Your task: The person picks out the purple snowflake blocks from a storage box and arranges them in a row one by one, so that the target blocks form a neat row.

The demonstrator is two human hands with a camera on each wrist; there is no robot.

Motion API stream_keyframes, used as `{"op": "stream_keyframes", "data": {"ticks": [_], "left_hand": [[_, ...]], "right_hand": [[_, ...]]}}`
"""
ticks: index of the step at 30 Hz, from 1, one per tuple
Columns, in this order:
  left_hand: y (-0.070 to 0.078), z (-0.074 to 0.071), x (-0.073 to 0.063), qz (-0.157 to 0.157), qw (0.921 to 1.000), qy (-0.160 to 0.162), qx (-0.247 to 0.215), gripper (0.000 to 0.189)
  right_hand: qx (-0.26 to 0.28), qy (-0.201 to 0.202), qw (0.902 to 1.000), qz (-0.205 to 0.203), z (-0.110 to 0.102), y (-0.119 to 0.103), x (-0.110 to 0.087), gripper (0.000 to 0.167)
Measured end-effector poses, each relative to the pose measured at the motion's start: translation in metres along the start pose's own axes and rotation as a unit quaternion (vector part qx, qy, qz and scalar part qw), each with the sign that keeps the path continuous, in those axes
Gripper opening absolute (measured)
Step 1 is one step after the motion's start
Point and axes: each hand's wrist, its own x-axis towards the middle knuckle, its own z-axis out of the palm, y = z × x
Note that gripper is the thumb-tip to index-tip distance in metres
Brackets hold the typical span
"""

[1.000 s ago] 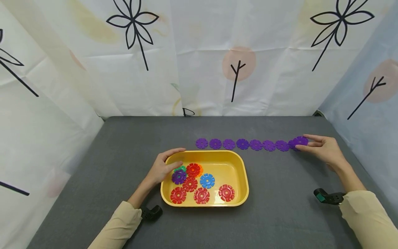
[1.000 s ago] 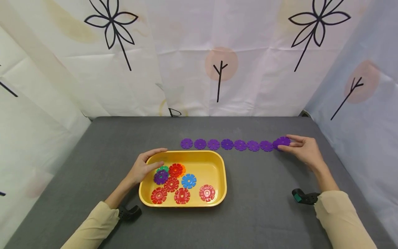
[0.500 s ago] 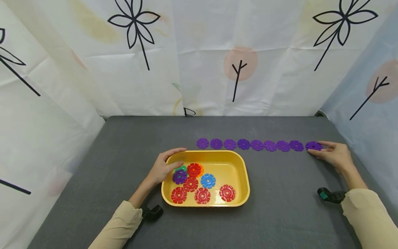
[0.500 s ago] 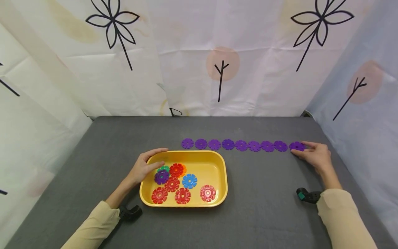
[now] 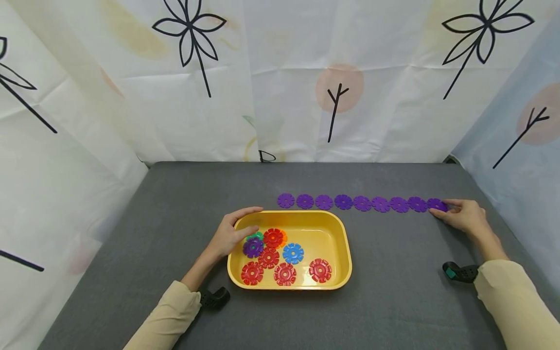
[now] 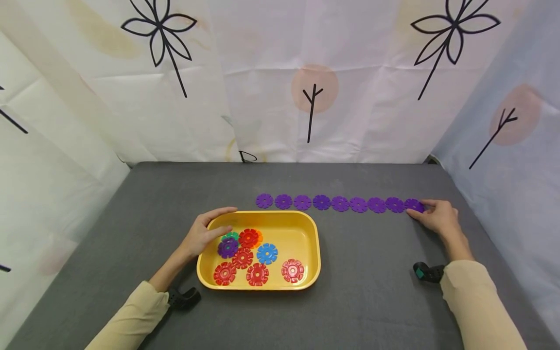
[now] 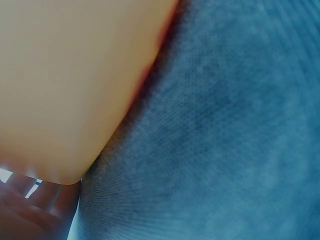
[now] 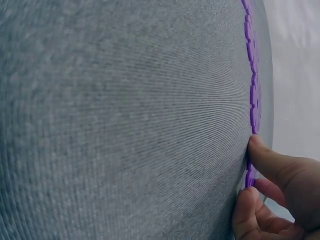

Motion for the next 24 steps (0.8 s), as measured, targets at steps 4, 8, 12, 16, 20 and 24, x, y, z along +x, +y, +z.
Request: {"op": "stream_keyframes", "data": {"ticks": [4,8,12,16,20,24], "left_hand": [[0.0,0.0,0.0,-0.003,1.0,-0.001,0.001,0.042],[0.001,0.0,0.0,-0.004,1.0,0.0,-0.002,0.043],[0.001,-0.001,-0.001,-0.002,1.0,0.002,-0.001,0.042],[0.0,0.0,0.0,-0.002,1.0,0.003,0.005,0.042],[-0.001,0.0,0.0,0.001,1.0,0.003,0.006,0.041],[-0.001,0.001,0.0,-0.001,1.0,0.004,0.005,0.042]], "right_hand": [[-0.014,0.024,0.9994,-0.023,0.002,-0.005,-0.002,0.069],[-0.004,0.08,0.9934,-0.082,0.01,-0.021,-0.007,0.056],[0.025,0.108,0.9865,-0.121,0.021,-0.055,-0.019,0.053],[0.036,0.107,0.9807,-0.16,0.032,-0.097,-0.036,0.055],[0.059,0.077,0.9704,-0.221,0.042,-0.135,-0.055,0.053],[0.087,0.034,0.9595,-0.266,0.053,-0.165,-0.074,0.049]]}}
